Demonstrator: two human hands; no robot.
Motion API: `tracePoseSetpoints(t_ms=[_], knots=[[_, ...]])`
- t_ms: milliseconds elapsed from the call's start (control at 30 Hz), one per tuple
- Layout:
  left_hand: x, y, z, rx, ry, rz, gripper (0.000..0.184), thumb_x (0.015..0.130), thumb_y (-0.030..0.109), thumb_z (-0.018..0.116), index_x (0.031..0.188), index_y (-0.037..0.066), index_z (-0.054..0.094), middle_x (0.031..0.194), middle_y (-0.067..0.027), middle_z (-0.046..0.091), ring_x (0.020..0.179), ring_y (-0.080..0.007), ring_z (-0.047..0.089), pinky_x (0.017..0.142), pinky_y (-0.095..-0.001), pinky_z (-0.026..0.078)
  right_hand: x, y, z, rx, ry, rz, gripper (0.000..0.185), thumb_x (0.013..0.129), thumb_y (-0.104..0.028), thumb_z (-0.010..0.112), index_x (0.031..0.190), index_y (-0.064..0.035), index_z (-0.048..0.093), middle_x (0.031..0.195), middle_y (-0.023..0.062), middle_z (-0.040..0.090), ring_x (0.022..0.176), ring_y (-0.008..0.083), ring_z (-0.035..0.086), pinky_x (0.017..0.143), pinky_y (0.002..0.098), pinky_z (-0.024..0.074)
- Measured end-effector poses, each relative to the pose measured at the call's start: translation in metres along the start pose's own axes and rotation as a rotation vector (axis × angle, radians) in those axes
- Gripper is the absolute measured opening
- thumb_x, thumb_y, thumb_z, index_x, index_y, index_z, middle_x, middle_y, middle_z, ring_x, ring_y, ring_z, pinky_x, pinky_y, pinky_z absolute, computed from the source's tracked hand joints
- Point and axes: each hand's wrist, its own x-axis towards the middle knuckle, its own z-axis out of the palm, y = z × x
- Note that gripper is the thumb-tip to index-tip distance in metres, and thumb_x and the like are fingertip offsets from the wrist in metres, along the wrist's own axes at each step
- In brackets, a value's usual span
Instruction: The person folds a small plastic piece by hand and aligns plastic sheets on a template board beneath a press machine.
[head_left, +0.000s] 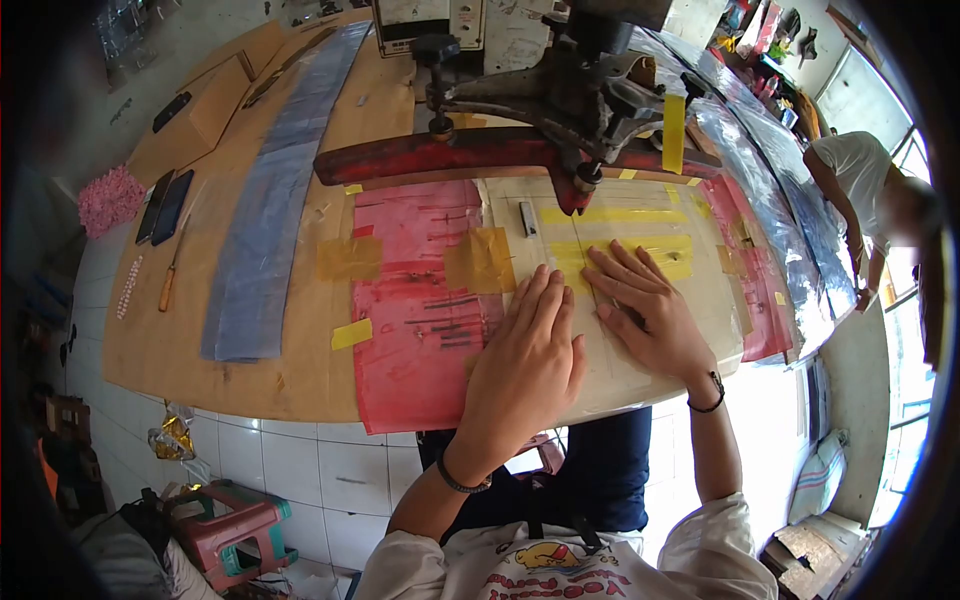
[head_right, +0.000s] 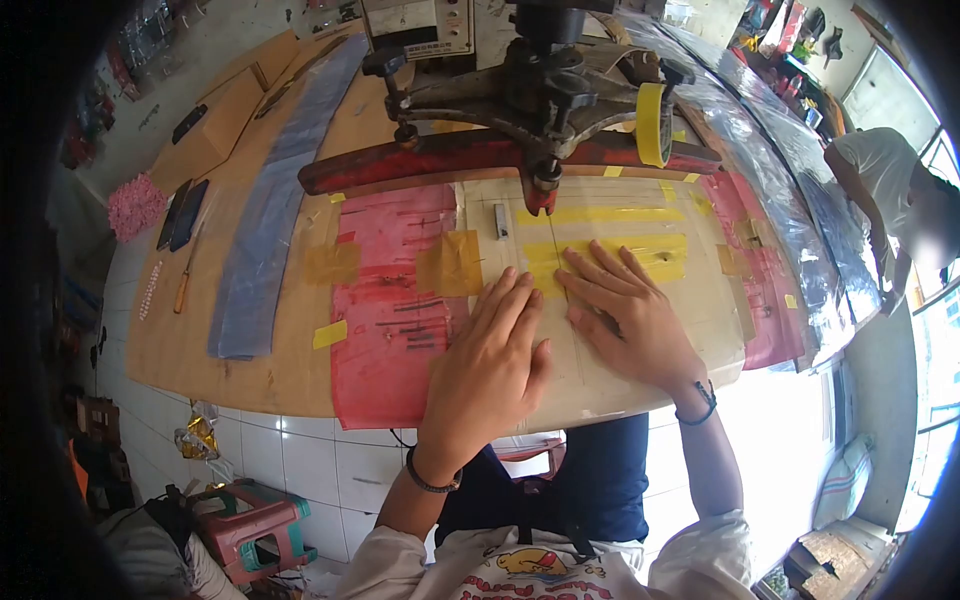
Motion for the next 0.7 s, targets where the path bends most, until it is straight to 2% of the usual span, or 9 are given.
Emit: tracePoseSetpoints(t_ms=[633,700], knots=[[-0.0015,0.0015,-0.0012,0.018,-0.018,-0.011,0.050,0.099,0.021,0.055,0.133,-0.015,0.055,0.145,-0.0281,0.051,0.144,-0.0376,0.043,0.121,-0.0435,0.035,-0.0020,0.0014,0.0019,0.003,0.006,0.001,0.043,0.097,-0.023,0.064,0.138,-0.0104,0.065,0.152,0.0112,0.055,0.146,0.0350,0.043,0.125,0.0530,0.0254],[-0.0018,0.0019,0.0003,0.034,0.009,-0.016,0.049,0.096,0.021,0.059,0.134,-0.010,0.057,0.146,-0.0236,0.052,0.143,-0.0363,0.046,0.117,-0.0444,0.040,-0.0024,0.0025,0.0020,0.008,0.011,-0.002,0.043,0.097,-0.023,0.064,0.138,-0.0105,0.065,0.152,0.0115,0.055,0.146,0.0351,0.043,0.125,0.0532,0.0253]])
